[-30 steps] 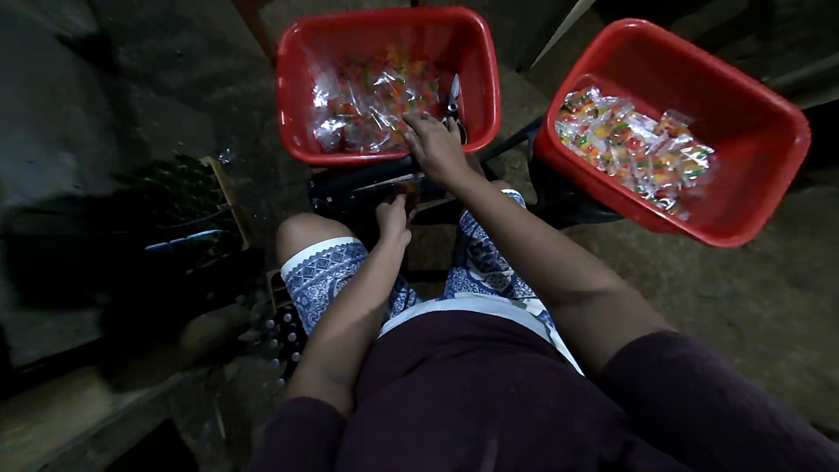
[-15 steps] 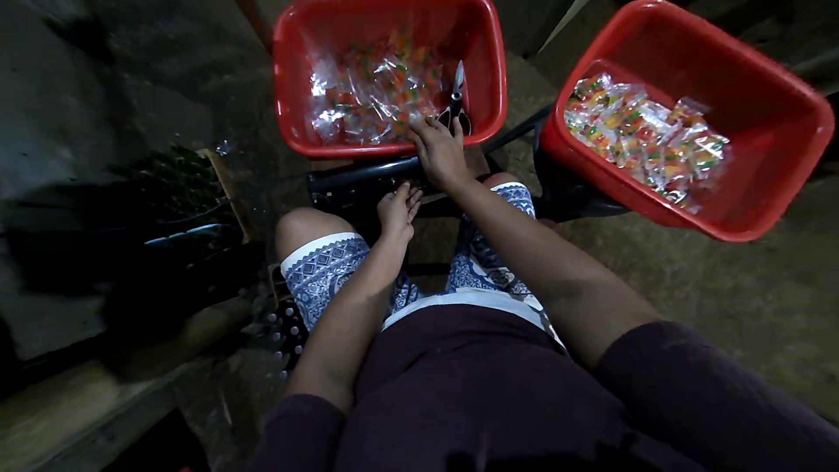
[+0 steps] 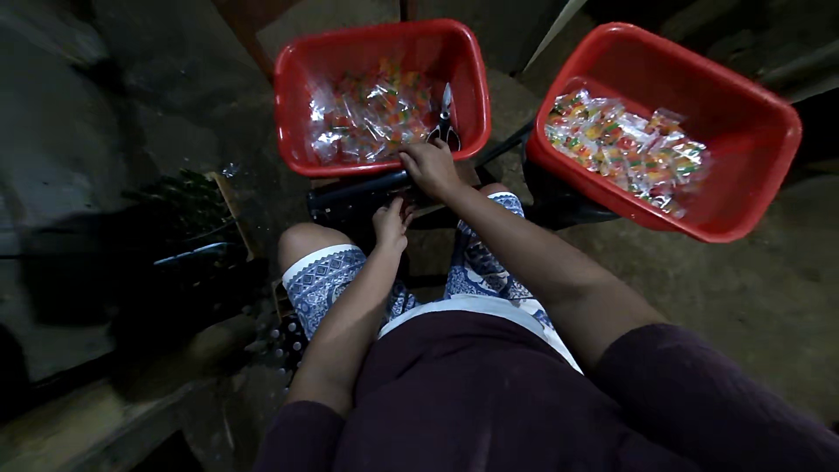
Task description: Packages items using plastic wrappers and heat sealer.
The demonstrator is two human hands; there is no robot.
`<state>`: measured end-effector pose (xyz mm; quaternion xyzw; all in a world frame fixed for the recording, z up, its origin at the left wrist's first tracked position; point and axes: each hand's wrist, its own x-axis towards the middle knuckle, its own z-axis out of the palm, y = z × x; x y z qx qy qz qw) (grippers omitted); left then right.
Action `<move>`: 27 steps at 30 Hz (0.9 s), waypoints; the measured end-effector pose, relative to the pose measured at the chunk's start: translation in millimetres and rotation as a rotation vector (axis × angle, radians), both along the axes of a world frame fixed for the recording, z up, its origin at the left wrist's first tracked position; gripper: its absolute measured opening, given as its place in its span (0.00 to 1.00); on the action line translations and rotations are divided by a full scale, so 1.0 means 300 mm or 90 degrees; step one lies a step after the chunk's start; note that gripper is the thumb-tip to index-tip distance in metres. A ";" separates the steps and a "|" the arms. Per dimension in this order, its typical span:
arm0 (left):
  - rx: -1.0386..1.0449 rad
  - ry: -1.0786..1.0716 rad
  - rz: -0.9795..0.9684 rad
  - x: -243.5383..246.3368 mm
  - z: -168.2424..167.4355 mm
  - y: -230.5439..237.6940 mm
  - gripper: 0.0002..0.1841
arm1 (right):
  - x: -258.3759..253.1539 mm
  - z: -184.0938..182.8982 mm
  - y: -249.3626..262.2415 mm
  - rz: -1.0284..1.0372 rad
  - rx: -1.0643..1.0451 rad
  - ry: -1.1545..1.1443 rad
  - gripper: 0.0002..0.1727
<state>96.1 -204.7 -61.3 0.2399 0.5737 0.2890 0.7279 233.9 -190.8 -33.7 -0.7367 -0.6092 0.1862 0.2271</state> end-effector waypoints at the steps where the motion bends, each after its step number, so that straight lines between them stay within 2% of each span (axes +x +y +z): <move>1: 0.014 -0.005 -0.007 -0.003 0.000 -0.001 0.13 | 0.002 0.042 0.001 0.014 0.011 0.032 0.23; 4: 0.049 -0.025 -0.047 -0.026 0.032 -0.018 0.15 | 0.019 0.161 -0.015 0.054 0.063 0.203 0.23; 6: 0.084 -0.031 -0.098 -0.047 0.095 -0.041 0.13 | 0.042 0.204 -0.059 0.061 0.114 0.349 0.26; 8: 0.149 -0.034 -0.145 -0.072 0.155 -0.066 0.11 | 0.063 0.207 -0.130 -0.003 0.174 0.460 0.29; 11: 0.265 -0.047 -0.203 -0.123 0.229 -0.117 0.10 | 0.050 0.179 -0.281 -0.152 0.181 0.600 0.26; 16: 0.346 -0.077 -0.231 -0.164 0.303 -0.210 0.08 | -0.068 0.192 -0.468 -0.101 0.144 0.681 0.16; 18: 0.380 -0.080 -0.246 -0.171 0.318 -0.237 0.09 | -0.099 0.225 -0.491 -0.105 0.176 0.699 0.05; 20: 0.427 -0.072 -0.253 -0.176 0.340 -0.247 0.12 | -0.107 0.248 -0.500 -0.100 0.196 0.697 0.04; 22: 0.489 -0.061 -0.270 -0.183 0.371 -0.241 0.20 | -0.106 0.269 -0.509 -0.081 0.182 0.672 0.04; 23: 0.515 -0.042 -0.270 -0.184 0.390 -0.236 0.19 | -0.108 0.277 -0.514 -0.071 0.173 0.661 0.03; 25: 0.521 -0.002 -0.248 -0.182 0.423 -0.231 0.08 | -0.116 0.290 -0.523 -0.054 0.161 0.649 0.04; 27: 0.511 0.010 -0.247 -0.186 0.441 -0.229 0.02 | -0.122 0.302 -0.531 -0.046 0.155 0.652 0.05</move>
